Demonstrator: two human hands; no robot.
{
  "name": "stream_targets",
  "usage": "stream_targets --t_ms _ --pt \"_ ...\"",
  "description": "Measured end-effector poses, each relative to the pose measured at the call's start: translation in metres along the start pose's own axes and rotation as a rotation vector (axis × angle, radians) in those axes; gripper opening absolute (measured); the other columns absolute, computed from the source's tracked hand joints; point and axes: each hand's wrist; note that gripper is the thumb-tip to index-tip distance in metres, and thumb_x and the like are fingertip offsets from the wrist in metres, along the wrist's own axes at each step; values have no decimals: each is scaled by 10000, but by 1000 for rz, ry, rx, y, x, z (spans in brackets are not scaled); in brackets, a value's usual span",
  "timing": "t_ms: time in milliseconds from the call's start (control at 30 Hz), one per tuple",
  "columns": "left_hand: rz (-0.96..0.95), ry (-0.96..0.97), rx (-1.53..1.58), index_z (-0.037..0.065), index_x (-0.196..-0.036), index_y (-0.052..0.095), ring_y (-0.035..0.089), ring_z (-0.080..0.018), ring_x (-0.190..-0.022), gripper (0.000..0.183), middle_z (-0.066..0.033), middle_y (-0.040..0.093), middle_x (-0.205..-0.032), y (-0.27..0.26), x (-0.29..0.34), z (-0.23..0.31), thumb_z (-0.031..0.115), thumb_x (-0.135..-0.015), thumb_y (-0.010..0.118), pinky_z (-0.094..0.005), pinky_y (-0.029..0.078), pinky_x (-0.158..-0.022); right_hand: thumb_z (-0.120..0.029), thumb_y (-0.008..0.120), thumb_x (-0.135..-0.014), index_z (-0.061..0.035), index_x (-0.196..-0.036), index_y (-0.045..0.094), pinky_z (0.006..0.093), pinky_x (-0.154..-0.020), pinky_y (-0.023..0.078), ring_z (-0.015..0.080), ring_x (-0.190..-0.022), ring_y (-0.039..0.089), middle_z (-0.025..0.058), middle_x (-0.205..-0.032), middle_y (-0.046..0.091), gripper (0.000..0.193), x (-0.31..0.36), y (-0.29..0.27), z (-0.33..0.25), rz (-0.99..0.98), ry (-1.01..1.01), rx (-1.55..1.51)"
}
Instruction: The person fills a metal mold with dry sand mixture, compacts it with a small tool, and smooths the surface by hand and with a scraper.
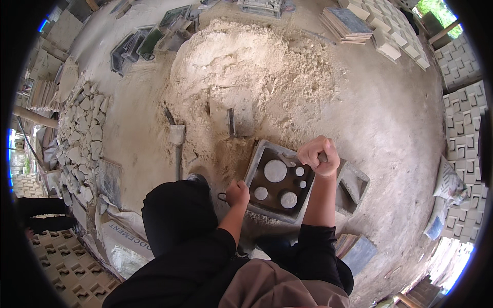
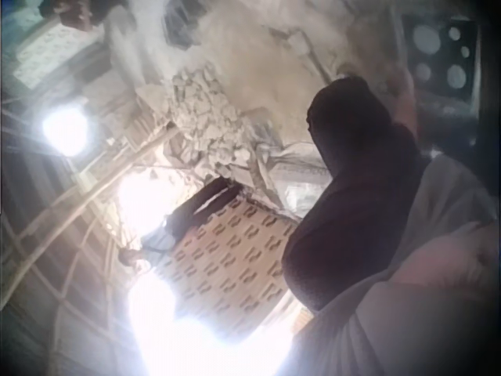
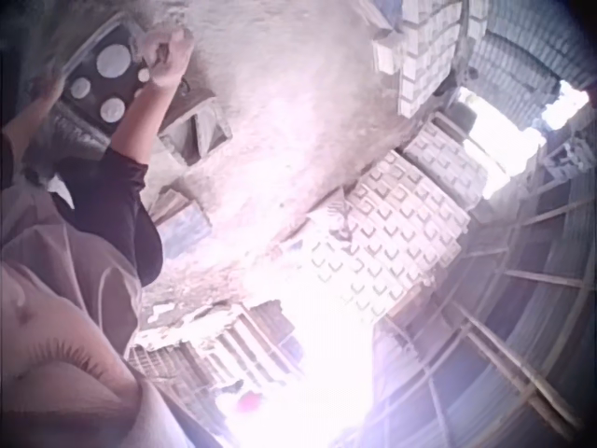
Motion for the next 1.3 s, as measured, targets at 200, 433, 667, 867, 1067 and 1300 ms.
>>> stream_targets --t_ms 200,433,667,867,1067,1300 --pt "-2 -19 -59 29 -763 546 538 -414 -768 284 -216 576 -785 2 0 0 252 -751 371 -497 414 -687 -425 363 -857 -78 -358 291 253 -349 215 121 -321 279 15 -345 283 612 -11 -11 29 -31 247 131" --pt "-1 -6 -19 28 -765 536 523 -429 -769 285 -225 568 -779 4 -1 2 252 -761 359 -498 401 -696 -503 328 -855 -59 -362 340 240 -353 186 89 -329 255 -7 -351 283 664 -30 12 41 -137 510 268" --pt "24 13 -25 36 -769 546 542 -417 -752 278 -218 577 -776 2 -5 -2 249 -755 369 -505 414 -682 -516 317 -852 -58 -391 357 238 -359 190 97 -340 285 2 -377 309 651 -22 17 18 -171 348 243" --pt "-3 19 -14 34 -789 555 543 -423 -763 293 -225 580 -793 1 0 4 252 -756 362 -505 416 -689 -531 351 -818 -61 -394 335 253 -355 186 104 -335 277 5 -380 308 633 8 -12 27 6 298 186" --pt "-16 17 -35 26 -795 551 542 -420 -769 300 -230 580 -792 -3 3 2 252 -760 357 -505 415 -697 -624 343 -785 -69 -419 327 261 -362 182 105 -353 286 3 -386 295 664 15 -9 21 -119 207 524" --pt "-1 22 -49 25 -778 554 538 -421 -755 305 -227 578 -779 1 1 -1 254 -764 352 -504 415 -691 -402 581 -782 -27 -484 353 251 -375 221 98 -399 323 17 -445 344 530 24 -1 21 330 -195 470"
Point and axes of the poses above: each hand's wrist, its own x-axis away from the middle knuckle, its own y-axis out of the palm, z = x × y
